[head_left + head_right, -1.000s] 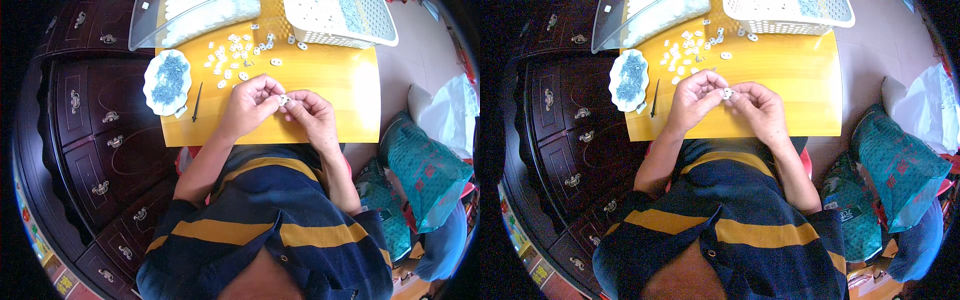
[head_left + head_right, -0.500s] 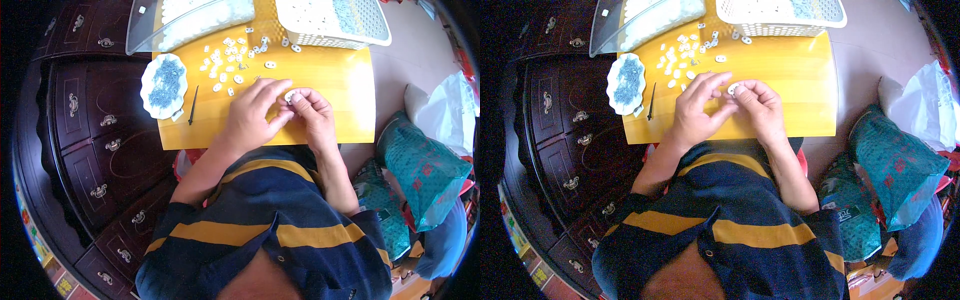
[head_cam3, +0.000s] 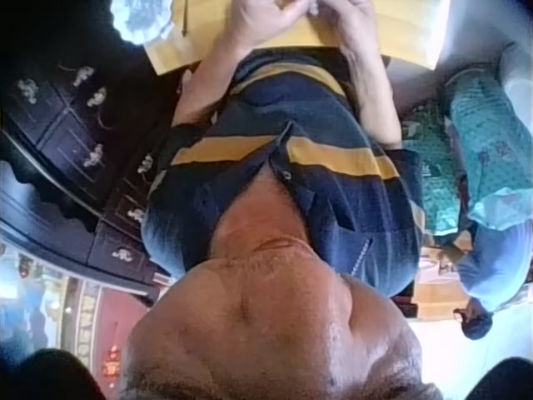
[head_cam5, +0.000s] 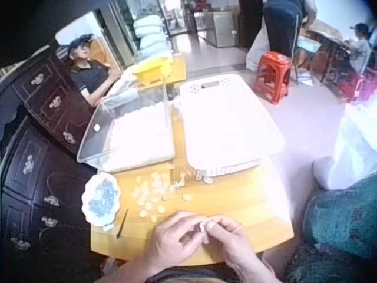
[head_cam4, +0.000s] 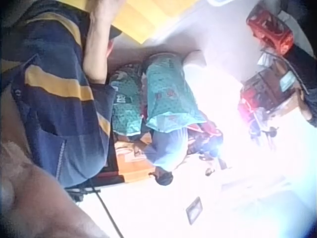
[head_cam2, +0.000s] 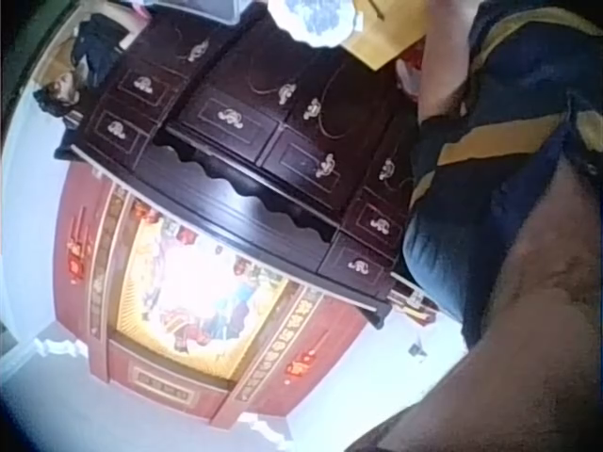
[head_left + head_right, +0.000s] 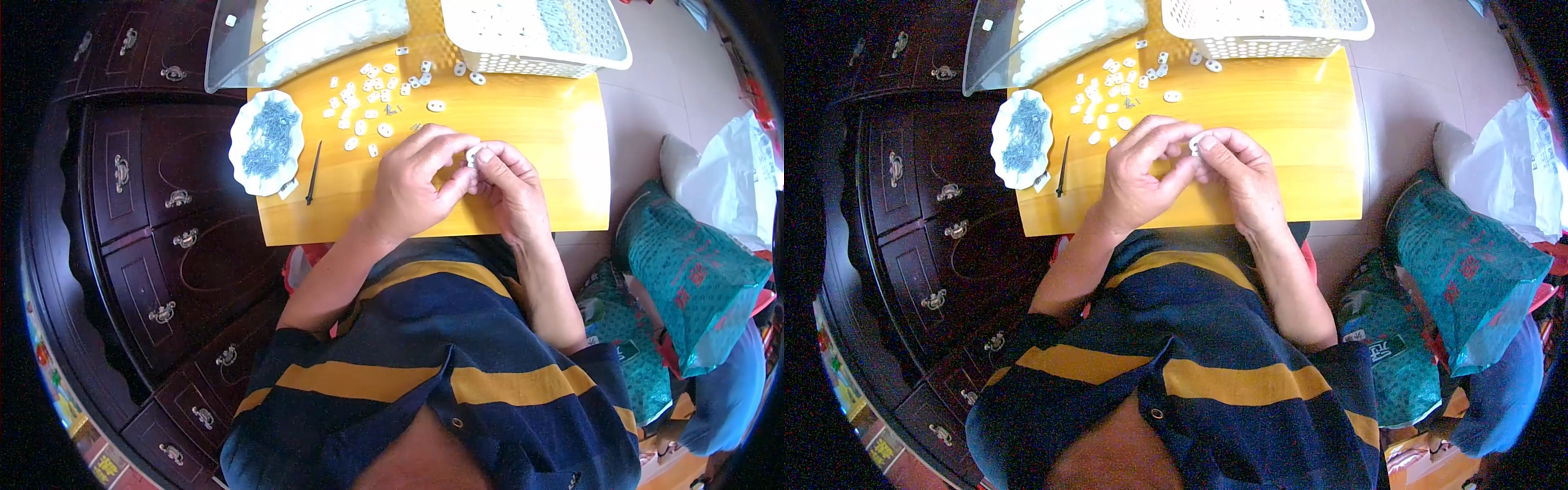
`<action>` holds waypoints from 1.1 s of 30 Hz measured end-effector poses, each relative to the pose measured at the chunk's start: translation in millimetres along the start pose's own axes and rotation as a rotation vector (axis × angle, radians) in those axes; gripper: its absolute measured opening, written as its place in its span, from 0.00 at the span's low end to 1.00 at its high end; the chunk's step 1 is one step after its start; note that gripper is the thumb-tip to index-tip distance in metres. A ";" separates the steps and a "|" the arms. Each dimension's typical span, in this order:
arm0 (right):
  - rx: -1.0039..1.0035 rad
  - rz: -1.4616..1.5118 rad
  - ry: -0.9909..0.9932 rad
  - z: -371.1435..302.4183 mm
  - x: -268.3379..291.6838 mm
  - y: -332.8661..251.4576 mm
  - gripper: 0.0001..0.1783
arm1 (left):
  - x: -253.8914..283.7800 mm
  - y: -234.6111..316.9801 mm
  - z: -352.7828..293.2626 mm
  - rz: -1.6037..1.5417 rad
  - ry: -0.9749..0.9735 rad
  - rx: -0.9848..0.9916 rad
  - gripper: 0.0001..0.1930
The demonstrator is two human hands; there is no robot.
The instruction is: Manually assembling small white plastic components with tiny metal parts.
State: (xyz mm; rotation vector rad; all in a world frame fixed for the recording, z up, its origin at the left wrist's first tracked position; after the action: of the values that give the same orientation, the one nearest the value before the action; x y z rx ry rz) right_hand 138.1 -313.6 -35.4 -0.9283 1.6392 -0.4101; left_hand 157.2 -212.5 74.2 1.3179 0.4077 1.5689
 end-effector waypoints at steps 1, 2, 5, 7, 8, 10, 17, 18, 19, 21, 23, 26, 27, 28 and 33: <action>0.002 0.000 0.001 -0.3 -0.1 -0.3 0.07 | 1.1 -4.1 -0.6 -0.033 0.023 0.067 0.13; 0.001 -0.001 0.041 -1.4 3.2 -0.1 0.08 | -0.5 -3.3 -2.2 -0.034 0.023 0.065 0.13; 0.016 -0.015 0.116 -2.5 6.6 0.4 0.09 | -4.2 -24.3 -11.3 -0.110 0.063 0.252 0.09; 0.031 -0.028 0.151 -3.3 8.0 -0.4 0.09 | -17.4 -40.5 -17.9 -0.441 0.060 0.381 0.03; 0.039 -0.064 0.163 -3.9 8.1 -2.0 0.09 | -17.6 -43.8 -19.5 -0.441 0.060 0.382 0.03; 0.046 -0.100 0.173 -4.1 9.8 -3.1 0.08 | -24.5 -54.1 -24.6 -0.500 -0.004 0.466 0.01; 0.106 -0.284 0.152 -6.1 8.3 -18.2 0.07 | -27.3 -56.7 -26.0 -0.564 -0.025 0.519 0.02; 0.121 -0.292 0.164 -6.6 8.4 -19.5 0.07 | -27.5 -58.1 -26.5 -0.582 -0.010 0.524 0.03; 0.123 -0.291 0.166 -6.8 7.4 -18.9 0.07 | -27.8 -59.0 -26.5 -0.601 0.005 0.529 0.03; 0.132 -0.263 0.221 -8.0 9.9 -18.0 0.07 | -29.7 -58.4 -26.5 -0.621 0.015 0.544 0.03; 0.142 -0.246 0.231 -9.1 8.6 -18.7 0.08 | -31.2 -59.5 -27.4 -0.640 0.028 0.560 0.03; 0.150 -0.232 0.242 -9.6 10.4 -19.0 0.08 | -33.0 -61.2 -29.5 -0.641 0.031 0.564 0.03; 0.148 -0.235 0.243 -9.5 11.0 -18.5 0.08 | -32.4 -60.4 -29.2 -0.632 0.033 0.558 0.03; 0.148 -0.235 0.243 -9.2 10.9 -18.0 0.08 | -31.9 -59.8 -28.9 -0.624 0.034 0.552 0.03; 0.165 -0.200 0.247 -9.0 11.0 -19.3 0.08 | -31.1 -59.0 -29.4 -0.611 0.044 0.548 0.04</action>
State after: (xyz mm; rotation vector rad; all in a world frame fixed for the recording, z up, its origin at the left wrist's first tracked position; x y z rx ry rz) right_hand 136.1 -335.8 -26.6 -0.9485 1.7083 -0.8127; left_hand 155.9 -202.9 2.0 1.3756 1.2076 0.9970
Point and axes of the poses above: each hand's wrist, its own z-axis towards the middle knuckle, its own x-axis out of the back of the hand, y = z × x, the point moved 10 cm from there along z, towards the middle knuckle, and after that the axes turned 2 degrees about -z, right-handed, at the moved point
